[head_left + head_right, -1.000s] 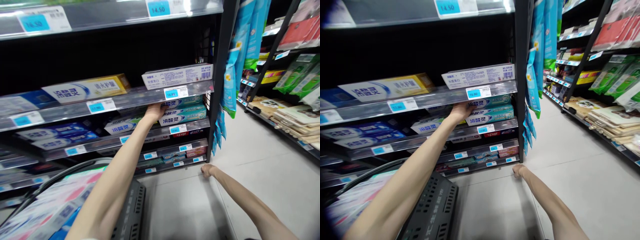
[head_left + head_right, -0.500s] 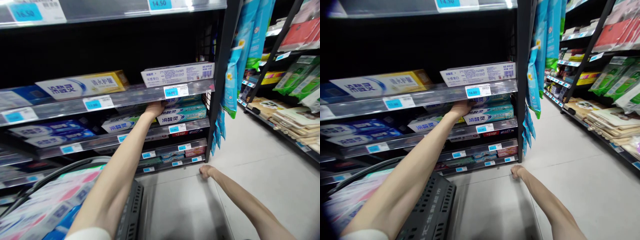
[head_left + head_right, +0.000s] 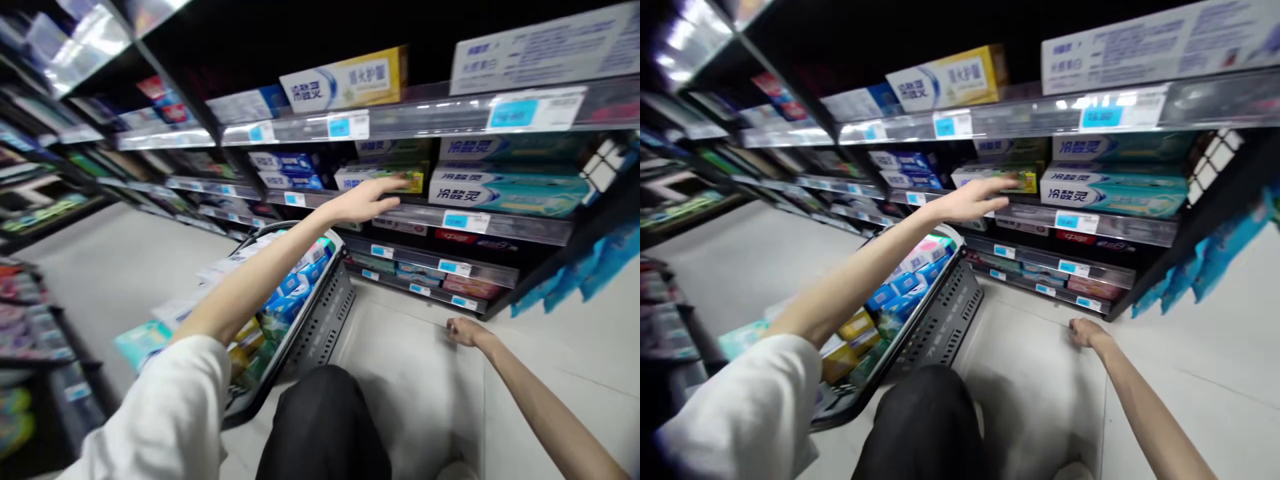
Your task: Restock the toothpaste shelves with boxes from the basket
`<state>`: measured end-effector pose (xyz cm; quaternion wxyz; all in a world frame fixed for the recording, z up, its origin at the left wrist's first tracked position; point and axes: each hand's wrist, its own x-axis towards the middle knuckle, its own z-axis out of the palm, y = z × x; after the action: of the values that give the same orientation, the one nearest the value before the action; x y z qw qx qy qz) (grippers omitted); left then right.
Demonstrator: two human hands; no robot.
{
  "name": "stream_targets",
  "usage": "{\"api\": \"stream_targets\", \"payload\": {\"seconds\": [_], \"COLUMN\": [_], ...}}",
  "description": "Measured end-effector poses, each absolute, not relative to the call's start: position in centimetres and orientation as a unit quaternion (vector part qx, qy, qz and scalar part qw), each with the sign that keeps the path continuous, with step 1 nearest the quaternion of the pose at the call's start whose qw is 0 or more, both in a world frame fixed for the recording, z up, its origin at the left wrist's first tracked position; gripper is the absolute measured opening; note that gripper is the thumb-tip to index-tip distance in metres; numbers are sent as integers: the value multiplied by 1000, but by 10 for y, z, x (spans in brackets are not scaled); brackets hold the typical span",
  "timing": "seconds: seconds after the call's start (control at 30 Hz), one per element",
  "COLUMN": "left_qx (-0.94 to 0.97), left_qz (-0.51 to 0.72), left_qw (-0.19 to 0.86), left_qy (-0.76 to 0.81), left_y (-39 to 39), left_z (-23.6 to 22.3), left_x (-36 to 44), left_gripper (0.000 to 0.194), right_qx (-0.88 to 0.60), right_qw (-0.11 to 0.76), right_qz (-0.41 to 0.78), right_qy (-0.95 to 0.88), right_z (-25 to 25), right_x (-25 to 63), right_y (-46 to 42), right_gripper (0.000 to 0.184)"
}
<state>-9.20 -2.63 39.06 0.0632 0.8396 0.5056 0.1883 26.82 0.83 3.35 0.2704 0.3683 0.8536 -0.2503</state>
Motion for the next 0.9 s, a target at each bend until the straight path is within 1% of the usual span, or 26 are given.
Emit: {"api": "stream_targets", "payload": {"seconds": [0.07, 0.17, 0.23, 0.27, 0.37, 0.47, 0.67, 0.77, 0.83, 0.9], "left_qx": [829, 792, 763, 749, 715, 690, 612, 508, 412, 324], "left_qz": [163, 186, 191, 194, 220, 208, 59, -23, -65, -78], "left_qw": [163, 290, 342, 350, 312, 273, 233, 227, 252, 280], "left_qy": [509, 504, 514, 527, 586, 637, 753, 830, 873, 900], "left_y": [-67, -109, -121, -123, -121, -121, -154, -189, -217, -245], "left_z": [394, 400, 403, 404, 398, 390, 395, 399, 400, 400], "left_x": [-111, -137, -158, -169, -205, -240, -319, -361, -384, -400], "left_gripper": [66, 70, 68, 66, 57, 60, 79, 79, 77, 75], "right_qx": [358, 348, 343, 340, 332, 326, 325, 319, 319, 327], "right_qw": [259, 248, 250, 253, 260, 259, 255, 253, 252, 247], "right_qz": [-252, -251, -249, -248, -245, -243, -239, -238, -243, -253], "right_qy": [861, 868, 871, 871, 873, 876, 879, 882, 881, 877], "right_z": [29, 25, 22, 21, 19, 16, 0, -7, -8, -6], "right_x": [264, 263, 263, 263, 264, 265, 267, 267, 265, 261], "right_y": [9, 7, 5, 3, 2, 4, 9, 12, 12, 12], "right_gripper": [36, 38, 38, 37, 35, 34, 35, 35, 32, 30]}}
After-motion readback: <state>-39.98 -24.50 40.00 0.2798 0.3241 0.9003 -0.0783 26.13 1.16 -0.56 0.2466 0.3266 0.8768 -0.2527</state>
